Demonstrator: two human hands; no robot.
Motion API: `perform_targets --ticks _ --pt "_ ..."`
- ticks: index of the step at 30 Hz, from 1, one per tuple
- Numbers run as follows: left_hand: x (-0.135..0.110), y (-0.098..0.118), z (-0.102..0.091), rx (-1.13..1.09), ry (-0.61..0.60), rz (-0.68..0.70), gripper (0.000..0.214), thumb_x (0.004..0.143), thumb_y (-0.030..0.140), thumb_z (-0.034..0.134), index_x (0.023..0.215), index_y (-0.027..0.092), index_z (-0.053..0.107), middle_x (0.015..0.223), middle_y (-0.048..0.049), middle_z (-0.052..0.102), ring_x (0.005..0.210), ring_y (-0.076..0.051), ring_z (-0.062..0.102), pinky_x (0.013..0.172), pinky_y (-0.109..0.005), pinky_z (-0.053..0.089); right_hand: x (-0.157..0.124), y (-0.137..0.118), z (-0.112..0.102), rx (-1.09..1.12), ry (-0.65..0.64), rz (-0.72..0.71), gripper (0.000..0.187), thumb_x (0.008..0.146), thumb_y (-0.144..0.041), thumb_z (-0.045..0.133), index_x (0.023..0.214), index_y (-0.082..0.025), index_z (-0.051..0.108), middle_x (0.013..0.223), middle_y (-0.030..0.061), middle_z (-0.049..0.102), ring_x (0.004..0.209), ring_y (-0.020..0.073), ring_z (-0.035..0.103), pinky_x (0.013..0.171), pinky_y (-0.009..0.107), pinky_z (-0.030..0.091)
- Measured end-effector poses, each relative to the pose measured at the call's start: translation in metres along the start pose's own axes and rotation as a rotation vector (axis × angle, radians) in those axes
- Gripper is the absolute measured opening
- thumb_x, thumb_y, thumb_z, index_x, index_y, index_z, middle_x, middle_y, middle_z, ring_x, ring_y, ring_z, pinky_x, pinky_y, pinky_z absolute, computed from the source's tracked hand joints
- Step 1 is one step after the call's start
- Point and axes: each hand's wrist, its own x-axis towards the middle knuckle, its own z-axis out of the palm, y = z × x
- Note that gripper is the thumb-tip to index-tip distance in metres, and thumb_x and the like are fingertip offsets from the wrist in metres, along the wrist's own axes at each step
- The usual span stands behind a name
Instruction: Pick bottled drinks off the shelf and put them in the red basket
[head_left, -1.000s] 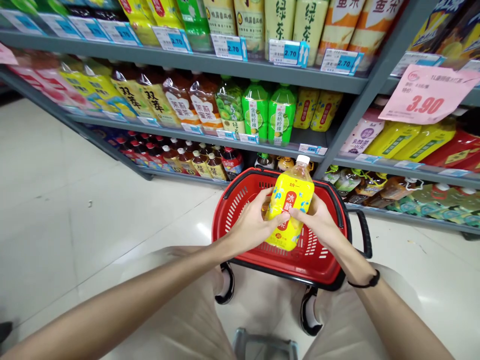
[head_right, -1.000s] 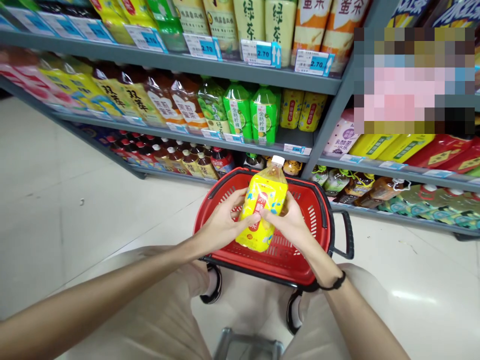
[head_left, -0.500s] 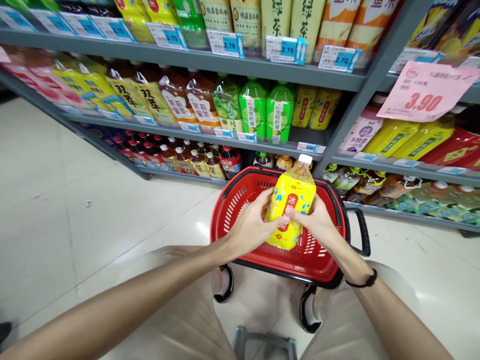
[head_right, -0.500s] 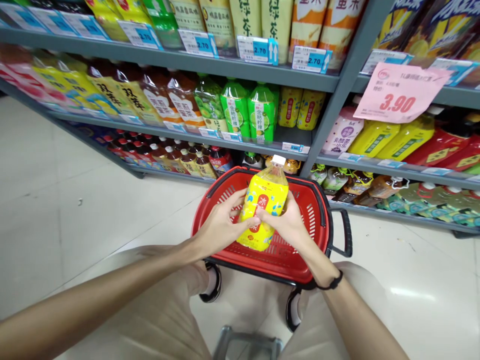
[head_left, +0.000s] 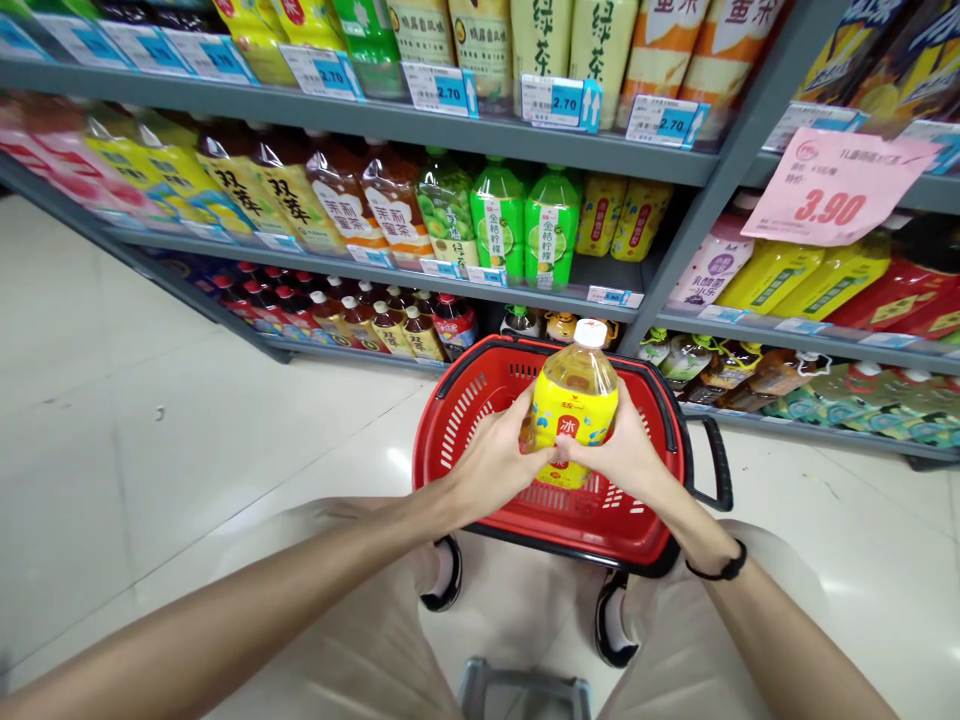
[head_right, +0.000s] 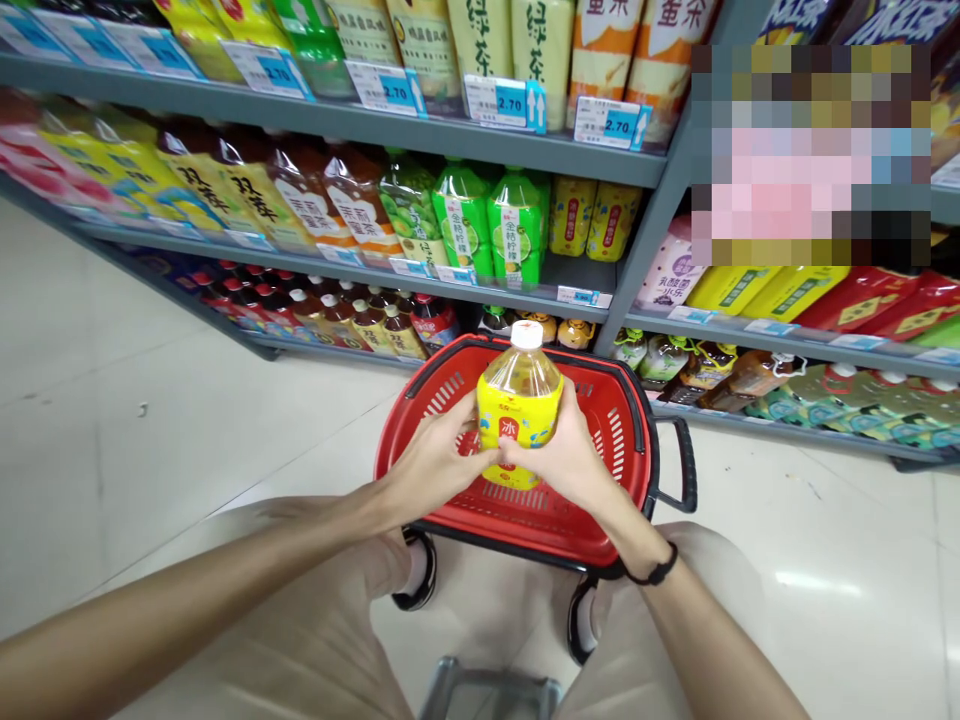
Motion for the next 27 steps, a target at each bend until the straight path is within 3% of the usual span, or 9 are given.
perform_targets --ticks 4,9,13,18,23,25,27 --pt "0.0 0.002 0.0 0.012 -0.002 0.004 0.076 0.086 0.039 0.077 0.156 0.02 0.056 0.106 -0.0054 0.08 0.107 -0.031 0.077 0.105 -0.044 0.061 -0.001 0.0 -0.002 -0.023 -0.006 0.006 0.083 0.064 -0.029 0.092 0.135 -0.022 0.05 0.124 0.011 0.074 0.105 0.0286 0.074 0.092 0.044 0.064" --pt "0.002 0.0 0.0 0.011 0.001 -0.003 0.08 0.086 0.04 0.079 0.159 0.02 0.055 0.114 -0.0068 0.08 0.108 -0.031 0.077 0.104 -0.047 0.062 0.0 -0.001 -0.001 -0.03 0.01 0.004 0.081 0.063 -0.032 0.093 0.132 -0.022 0.052 0.127 0.0127 0.074 0.11 0.0302 0.074 0.095 0.045 0.063" --pt "0.005 -0.005 0.002 -0.199 -0.005 -0.011 0.074 0.079 0.037 0.089 0.146 0.019 0.065 0.126 -0.0098 0.079 0.115 -0.031 0.077 0.106 -0.045 0.062 0.002 0.0 0.001 -0.048 0.103 0.065 0.08 0.061 -0.04 0.097 0.129 -0.021 0.059 0.124 0.0124 0.076 0.108 0.0316 0.074 0.096 0.048 0.062" --pt "0.01 -0.011 0.005 -0.51 -0.015 -0.06 0.068 0.074 0.044 0.096 0.127 0.011 0.069 0.125 -0.0174 0.079 0.11 -0.031 0.078 0.1 -0.044 0.065 0.005 -0.003 -0.002 0.116 0.099 0.064 0.056 0.085 -0.064 0.081 0.119 -0.021 0.07 0.128 0.012 0.078 0.116 0.0309 0.074 0.1 0.043 0.061" --pt "0.019 -0.018 -0.005 -0.558 -0.063 -0.089 0.093 0.087 0.058 0.086 0.157 0.014 0.044 0.121 -0.0173 0.078 0.11 -0.031 0.078 0.099 -0.047 0.063 0.003 -0.005 -0.007 0.246 0.078 0.079 0.057 0.089 -0.064 0.076 0.127 -0.022 0.073 0.133 0.0102 0.077 0.12 0.0332 0.074 0.098 0.045 0.063" --pt "0.022 -0.022 -0.008 -0.517 -0.08 -0.026 0.09 0.096 0.061 0.076 0.164 0.019 0.035 0.131 -0.0172 0.074 0.123 -0.032 0.073 0.107 -0.05 0.06 0.0 -0.005 -0.006 0.262 0.071 0.086 0.06 0.089 -0.064 0.077 0.132 -0.023 0.072 0.131 0.0097 0.078 0.117 0.0332 0.076 0.095 0.045 0.065" --pt "0.022 -0.025 -0.008 -0.437 -0.084 0.051 0.078 0.102 0.061 0.068 0.162 0.021 0.038 0.146 -0.0171 0.066 0.139 -0.033 0.063 0.118 -0.052 0.053 -0.003 -0.006 -0.003 0.233 0.075 0.061 0.061 0.087 -0.063 0.079 0.134 -0.024 0.072 0.13 0.0091 0.079 0.118 0.0328 0.076 0.097 0.046 0.065"
